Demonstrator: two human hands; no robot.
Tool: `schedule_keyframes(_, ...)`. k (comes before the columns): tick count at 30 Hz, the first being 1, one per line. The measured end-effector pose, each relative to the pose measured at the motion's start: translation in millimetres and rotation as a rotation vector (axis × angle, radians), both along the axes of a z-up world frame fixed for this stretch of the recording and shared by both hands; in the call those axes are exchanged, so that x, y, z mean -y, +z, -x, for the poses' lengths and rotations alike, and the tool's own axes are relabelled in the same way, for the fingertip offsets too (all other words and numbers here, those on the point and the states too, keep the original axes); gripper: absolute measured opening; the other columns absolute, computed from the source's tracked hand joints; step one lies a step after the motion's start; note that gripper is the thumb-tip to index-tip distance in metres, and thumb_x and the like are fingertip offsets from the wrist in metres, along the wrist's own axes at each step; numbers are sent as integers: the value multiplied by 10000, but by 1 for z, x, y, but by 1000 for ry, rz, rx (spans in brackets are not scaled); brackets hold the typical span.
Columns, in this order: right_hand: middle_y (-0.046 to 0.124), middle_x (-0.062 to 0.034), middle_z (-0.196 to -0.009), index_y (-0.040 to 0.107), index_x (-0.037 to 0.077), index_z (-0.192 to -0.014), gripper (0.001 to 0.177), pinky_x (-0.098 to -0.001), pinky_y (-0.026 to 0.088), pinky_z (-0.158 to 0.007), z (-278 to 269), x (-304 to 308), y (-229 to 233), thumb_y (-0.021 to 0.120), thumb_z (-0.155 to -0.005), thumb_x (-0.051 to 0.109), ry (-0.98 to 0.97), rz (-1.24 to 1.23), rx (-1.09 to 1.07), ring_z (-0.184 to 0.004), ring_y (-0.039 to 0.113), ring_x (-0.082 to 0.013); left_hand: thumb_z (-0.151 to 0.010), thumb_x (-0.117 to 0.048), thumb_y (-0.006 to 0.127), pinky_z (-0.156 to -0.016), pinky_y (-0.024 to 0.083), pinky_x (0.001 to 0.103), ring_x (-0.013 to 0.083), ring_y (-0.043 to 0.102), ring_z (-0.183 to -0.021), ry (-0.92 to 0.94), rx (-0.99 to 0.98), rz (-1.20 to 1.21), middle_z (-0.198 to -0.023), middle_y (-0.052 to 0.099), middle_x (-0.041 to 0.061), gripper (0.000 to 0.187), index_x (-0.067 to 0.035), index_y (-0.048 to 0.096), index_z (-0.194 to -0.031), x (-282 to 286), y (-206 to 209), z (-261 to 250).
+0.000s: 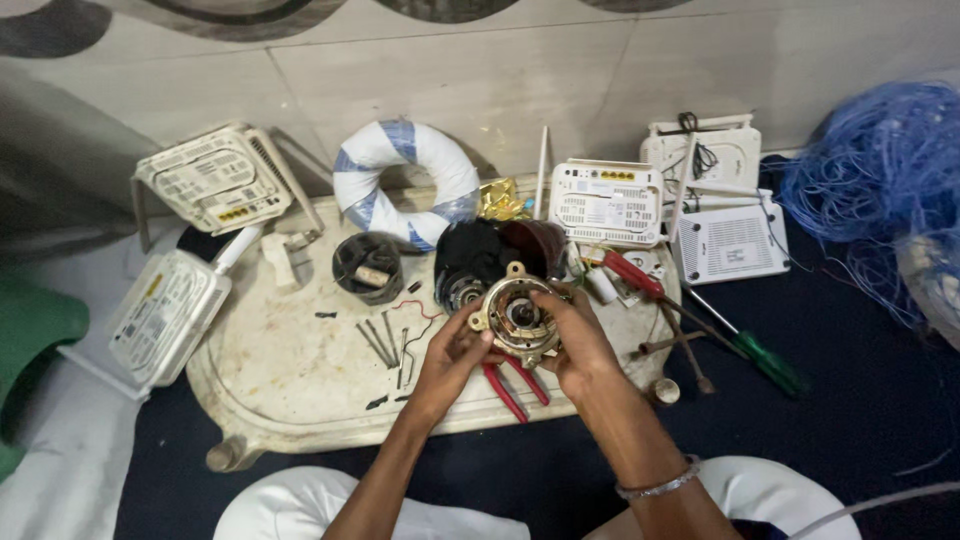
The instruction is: The person sits on the floor and cleans a small electric motor component with a black cloth. They then pick up a motor stator, insert the cleaned component into it, and rotate the assembly to check the fit.
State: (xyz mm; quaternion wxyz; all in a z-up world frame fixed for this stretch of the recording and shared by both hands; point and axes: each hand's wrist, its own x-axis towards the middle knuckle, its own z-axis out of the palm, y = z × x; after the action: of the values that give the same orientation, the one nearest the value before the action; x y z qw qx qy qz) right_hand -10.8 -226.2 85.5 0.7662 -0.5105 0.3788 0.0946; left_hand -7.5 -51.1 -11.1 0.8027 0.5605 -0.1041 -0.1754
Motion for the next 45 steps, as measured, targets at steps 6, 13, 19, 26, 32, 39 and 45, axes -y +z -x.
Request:
schedule_keyframes(6,675,-70,-1270,580,219,-1336,506,-468,615,-777,3,-12,4,684,-851,119,163,61,41,-1081,697,-265,-993,-314,666,-869,605,344,197,657,-1088,193,-14,-100,-1205,647,126,469,-43,519,-1347,-8,9,-1)
schedule_keyframes(13,685,-43,-1277,567,243,-1383,488,-426,575,-843,6,-28,0,666,-906,208,241,52,131,-1100,680,-181,-958,-410,658,-958,527,308,182,643,-1139,309,43,-219,-1246,677,103,519,-69,607,-1346,-19,17,-3)
schedule_keyframes(19,693,-72,-1200,595,187,-1354,436,-410,586,-844,6,-31,-12,633,-920,166,220,-37,194,-1064,683,-194,-920,-417,667,-977,509,325,195,643,-1146,321,-9,-258,-1234,693,95,525,-91,622,-1329,-19,28,-3)
schedule_keyframes(26,699,-49,-1160,627,163,-1304,373,-393,584,-809,8,-33,-15,608,-934,120,226,-8,229,-1016,686,-161,-936,-433,642,-966,512,311,177,636,-1149,283,-85,-252,-1262,672,83,529,-125,587,-1364,-20,31,-2)
schedule_keyframes(32,709,-59,-1150,640,159,-1290,360,-384,607,-804,7,-36,-9,591,-938,102,205,-20,192,-1015,699,-178,-944,-440,630,-854,567,319,178,659,-1067,296,-168,-232,-1203,673,101,530,-122,593,-1366,-18,30,-4)
schedule_keyframes(39,708,-39,-1161,646,134,-1285,362,-360,596,-804,9,-35,-9,583,-932,83,205,-39,239,-1020,692,-156,-977,-407,629,-959,515,290,152,648,-1113,298,-43,-235,-1233,700,88,532,-64,610,-1383,-19,23,-4)
schedule_keyframes(45,722,-40,-1152,664,121,-1270,331,-365,588,-795,8,-38,-5,628,-945,168,213,-48,221,-1035,692,-153,-954,-350,660,-931,506,285,144,641,-1078,292,-60,-198,-1191,711,83,514,-36,621,-1359,-20,18,-6)
